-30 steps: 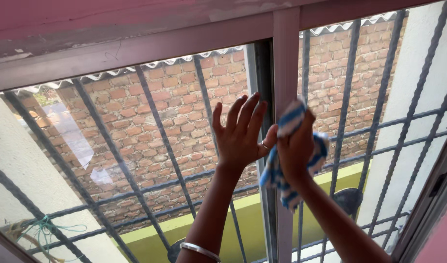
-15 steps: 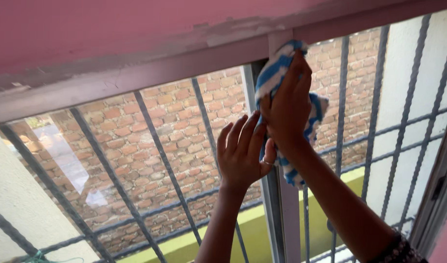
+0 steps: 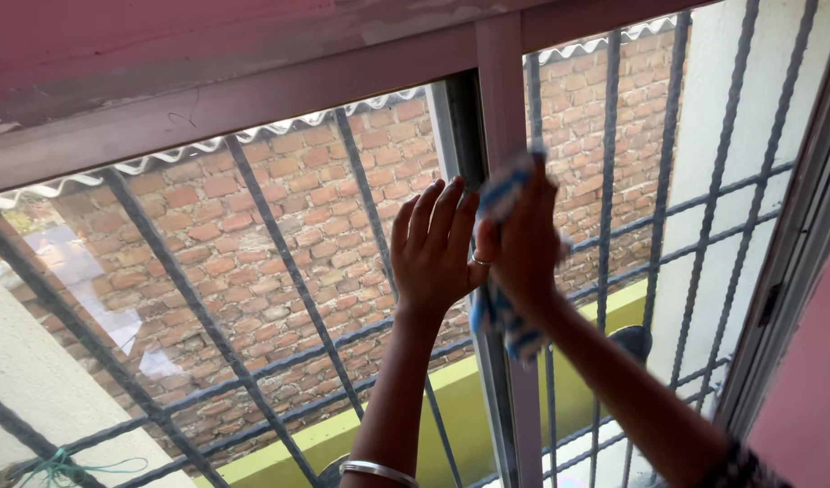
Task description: The person wipes the window frame and glass with a blue and white striped cloth. They clean the vertical and horizontal sections of the frame and the glass pane, moving the cloth back and forth to remove dust and dirt.
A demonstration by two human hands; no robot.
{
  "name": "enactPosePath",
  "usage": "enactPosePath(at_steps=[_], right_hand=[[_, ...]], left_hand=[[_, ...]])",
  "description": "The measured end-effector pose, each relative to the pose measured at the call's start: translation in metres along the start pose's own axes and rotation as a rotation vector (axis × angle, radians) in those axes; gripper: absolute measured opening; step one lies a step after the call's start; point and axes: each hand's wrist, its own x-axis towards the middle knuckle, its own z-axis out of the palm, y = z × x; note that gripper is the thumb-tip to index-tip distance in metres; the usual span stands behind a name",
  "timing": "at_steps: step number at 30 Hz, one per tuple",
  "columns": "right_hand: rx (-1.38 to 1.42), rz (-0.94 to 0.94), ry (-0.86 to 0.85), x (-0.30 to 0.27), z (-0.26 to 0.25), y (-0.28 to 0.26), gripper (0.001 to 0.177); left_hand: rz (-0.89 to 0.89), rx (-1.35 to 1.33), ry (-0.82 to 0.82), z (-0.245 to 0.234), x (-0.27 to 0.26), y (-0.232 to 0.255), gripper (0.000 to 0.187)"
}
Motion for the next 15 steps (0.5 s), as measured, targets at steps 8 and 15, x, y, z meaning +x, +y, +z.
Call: enactPosePath(at_steps=[8, 15], right_hand=[[-0.107, -0.065, 0.147, 0.042, 0.023, -0.002, 0.091], [-0.002, 0.065, 0.042, -0.057, 0.021, 0.03, 0.082]], left_hand=[[-0.021, -0.024, -0.015, 0.008, -0.01, -0.005, 0.032], [-0.022, -0.012, -0.002, 0.011, -0.008, -0.005, 0.029]])
